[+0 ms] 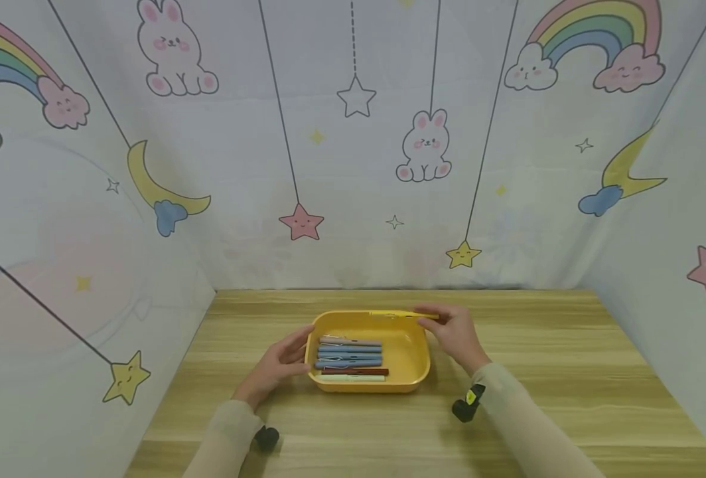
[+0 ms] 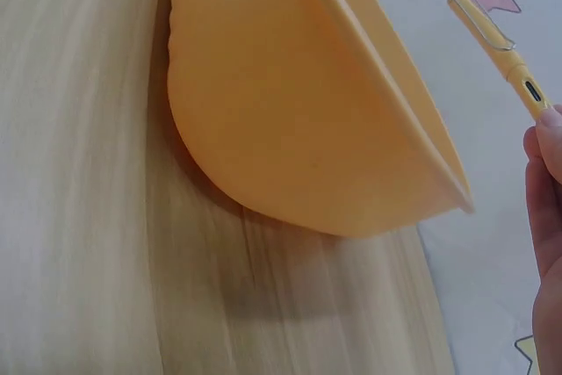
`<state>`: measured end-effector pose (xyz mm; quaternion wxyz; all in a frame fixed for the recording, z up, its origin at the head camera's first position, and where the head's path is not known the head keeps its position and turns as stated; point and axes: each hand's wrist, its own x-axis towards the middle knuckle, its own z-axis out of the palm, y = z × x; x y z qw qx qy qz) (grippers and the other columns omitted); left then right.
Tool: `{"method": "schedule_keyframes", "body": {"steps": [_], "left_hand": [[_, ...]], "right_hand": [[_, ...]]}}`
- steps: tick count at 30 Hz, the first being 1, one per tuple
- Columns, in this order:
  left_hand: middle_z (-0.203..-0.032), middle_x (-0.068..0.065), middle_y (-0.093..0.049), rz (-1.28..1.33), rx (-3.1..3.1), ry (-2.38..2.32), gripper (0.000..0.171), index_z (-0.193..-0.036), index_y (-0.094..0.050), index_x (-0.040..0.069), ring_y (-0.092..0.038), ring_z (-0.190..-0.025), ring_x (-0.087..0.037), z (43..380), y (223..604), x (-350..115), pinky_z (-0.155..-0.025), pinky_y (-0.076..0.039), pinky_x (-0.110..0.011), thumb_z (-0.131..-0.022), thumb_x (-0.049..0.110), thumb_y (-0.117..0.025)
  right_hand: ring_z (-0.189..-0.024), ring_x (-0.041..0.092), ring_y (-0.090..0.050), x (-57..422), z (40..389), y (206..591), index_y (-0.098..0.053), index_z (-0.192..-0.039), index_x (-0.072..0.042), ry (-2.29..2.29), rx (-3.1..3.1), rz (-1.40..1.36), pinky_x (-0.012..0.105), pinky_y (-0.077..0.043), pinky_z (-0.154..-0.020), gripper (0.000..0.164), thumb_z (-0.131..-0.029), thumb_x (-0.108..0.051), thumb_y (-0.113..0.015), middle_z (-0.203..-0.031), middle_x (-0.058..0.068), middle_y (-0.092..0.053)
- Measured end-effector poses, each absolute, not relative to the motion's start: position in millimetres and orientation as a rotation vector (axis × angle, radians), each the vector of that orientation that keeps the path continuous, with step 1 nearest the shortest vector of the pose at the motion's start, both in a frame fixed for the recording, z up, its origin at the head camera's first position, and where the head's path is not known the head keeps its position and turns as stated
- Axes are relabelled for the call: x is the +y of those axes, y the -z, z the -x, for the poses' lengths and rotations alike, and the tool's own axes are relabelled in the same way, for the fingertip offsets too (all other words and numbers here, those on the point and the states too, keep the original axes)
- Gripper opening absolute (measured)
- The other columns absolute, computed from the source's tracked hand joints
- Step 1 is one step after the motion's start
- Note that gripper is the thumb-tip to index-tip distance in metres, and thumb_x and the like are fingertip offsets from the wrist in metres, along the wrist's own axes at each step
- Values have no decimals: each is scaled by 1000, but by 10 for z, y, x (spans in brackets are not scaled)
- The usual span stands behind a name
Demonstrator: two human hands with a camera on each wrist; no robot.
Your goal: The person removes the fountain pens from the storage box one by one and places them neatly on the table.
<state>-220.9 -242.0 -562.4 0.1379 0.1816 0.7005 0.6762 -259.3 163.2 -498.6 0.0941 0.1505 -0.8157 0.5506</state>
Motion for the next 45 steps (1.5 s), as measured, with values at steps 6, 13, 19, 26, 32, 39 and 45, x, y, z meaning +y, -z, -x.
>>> {"method": "schedule_keyframes", "body": {"steps": [6,13,19,26,32,39,45], "left_hand": [[-172,-15,-27,-516,2024,-1951,80,-166,-33,13,-31,-155,-42,2204,5632,-2420,-112,-42,-19,-97,-1,-71],[-172,-15,-27,-502,2019,-1964,80,-165,-34,13,-30,-155,-40,2210,5622,-2412,-113,-41,-19,-96,-1,-72],[-172,-14,-28,-482,2030,-1951,80,-165,-34,14,-31,-155,-41,2207,5630,-2417,-112,-42,-19,-96,-1,-72],[-172,-15,-28,-484,2035,-1945,80,-165,-34,13,-31,-155,-41,2207,5638,-2421,-112,-42,-19,-96,0,-72],[-172,-14,-28,-490,2036,-1949,79,-165,-35,14,-32,-155,-41,2222,5622,-2421,-112,-42,-19,-96,0,-72],[-171,-15,-29,-505,2022,-1959,80,-165,-35,13,-32,-154,-42,2215,5610,-2421,-112,-42,-19,-96,-1,-72],[-171,-15,-29,-501,2029,-1954,79,-165,-35,14,-32,-154,-43,2206,5609,-2418,-111,-43,-19,-97,0,-72]], "right_hand": [[-95,4,-73,1840,2634,5020,-78,-121,-1,-1697,-2389,-368,18,-60,-77,27,-94,-5,-79,-117,14,-78],[-76,0,-66,2027,2551,4825,-75,-122,5,-1709,-2352,-282,13,-50,-61,28,-94,2,-75,-123,25,-73],[-47,1,-29,2163,2484,4723,-73,-124,8,-1667,-2315,-246,21,-33,-45,32,-92,6,-76,-121,28,-72],[-87,-9,-68,2435,2638,5059,-72,-132,-1,-1647,-2336,-243,12,-51,-61,38,-94,-3,-78,-126,22,-72],[-100,-5,-70,2568,2657,5185,-73,-132,-3,-1560,-2401,-212,12,-57,-73,37,-96,-9,-78,-123,20,-75],[-103,0,-68,2713,2683,5326,-73,-130,-2,-1500,-2490,-138,11,-54,-69,35,-96,-9,-77,-125,17,-75],[-123,31,-66,2838,2700,5445,-74,-128,-1,-1427,-2546,-101,6,-51,-81,32,-97,-9,-77,-129,18,-73]]}}
